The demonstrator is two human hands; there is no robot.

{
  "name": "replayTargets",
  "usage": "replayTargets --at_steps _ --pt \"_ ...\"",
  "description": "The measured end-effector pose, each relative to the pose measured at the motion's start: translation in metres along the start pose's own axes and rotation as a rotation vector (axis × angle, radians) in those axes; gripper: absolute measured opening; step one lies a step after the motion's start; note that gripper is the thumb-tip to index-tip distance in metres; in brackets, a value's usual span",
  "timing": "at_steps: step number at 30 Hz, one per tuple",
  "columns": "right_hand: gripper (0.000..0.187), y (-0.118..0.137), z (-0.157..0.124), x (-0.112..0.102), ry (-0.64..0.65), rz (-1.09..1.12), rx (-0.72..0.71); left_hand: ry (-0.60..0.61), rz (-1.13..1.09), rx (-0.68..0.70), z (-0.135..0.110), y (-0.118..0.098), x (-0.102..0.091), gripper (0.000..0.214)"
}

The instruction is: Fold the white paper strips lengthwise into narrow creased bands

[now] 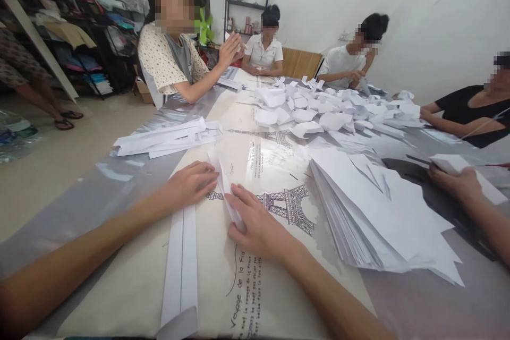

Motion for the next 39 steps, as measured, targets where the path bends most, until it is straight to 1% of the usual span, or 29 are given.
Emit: replayTargets --at_steps 4,8,10,14,16,20,22,27,30,34,39 --pt "0.067 -0.001 0.003 0.003 -0.005 0.041 -0.006 0.017 0.030 0.009 0.002 -0.007 0.003 0.028" --pt "0.073 -0.004 0.005 0.003 -0.021 0.140 0.016 -0.015 0.048 -0.057 0.000 -0.007 0.005 0.031" --pt "0.077 -0.006 0.005 0.002 -0.034 0.202 0.023 -0.011 0.063 -0.083 0.000 -0.008 0.005 0.035" --pt "0.079 -0.013 0.006 0.001 -0.049 0.297 0.093 0.018 0.099 -0.105 0.000 -0.010 0.003 0.043" --pt "0.076 -0.015 0.007 -0.001 -0.073 0.311 0.126 0.027 0.114 -0.121 0.001 -0.011 0.002 0.048" --pt "0.059 -0.020 0.008 -0.009 -0.177 0.278 0.203 0.063 0.148 -0.158 0.002 -0.015 0.005 0.060" --pt "0.054 -0.021 0.008 -0.010 -0.208 0.255 0.225 0.082 0.154 -0.172 0.002 -0.017 0.007 0.064" --pt "0.055 -0.015 0.008 -0.005 -0.265 0.206 0.140 0.115 0.168 -0.189 0.003 -0.021 0.009 0.064" --pt "0.058 -0.010 0.009 -0.002 -0.280 0.161 0.083 0.100 0.175 -0.187 0.004 -0.021 0.007 0.062" --pt "0.061 -0.003 0.008 0.001 -0.279 0.102 0.004 0.063 0.166 -0.173 0.004 -0.023 0.002 0.055" --pt "0.061 0.000 0.006 0.004 -0.268 0.043 -0.019 0.074 0.144 -0.178 0.004 -0.023 0.004 0.053"
Point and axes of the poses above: each hand's wrist, its own z-axis towards the middle knuckle, its own x-axis out of the palm, y = z × x, the point moved 8 cm from there along z, towards the middle knuckle, and after that the axes turned 11 degrees about x, right-handed, at the moved point
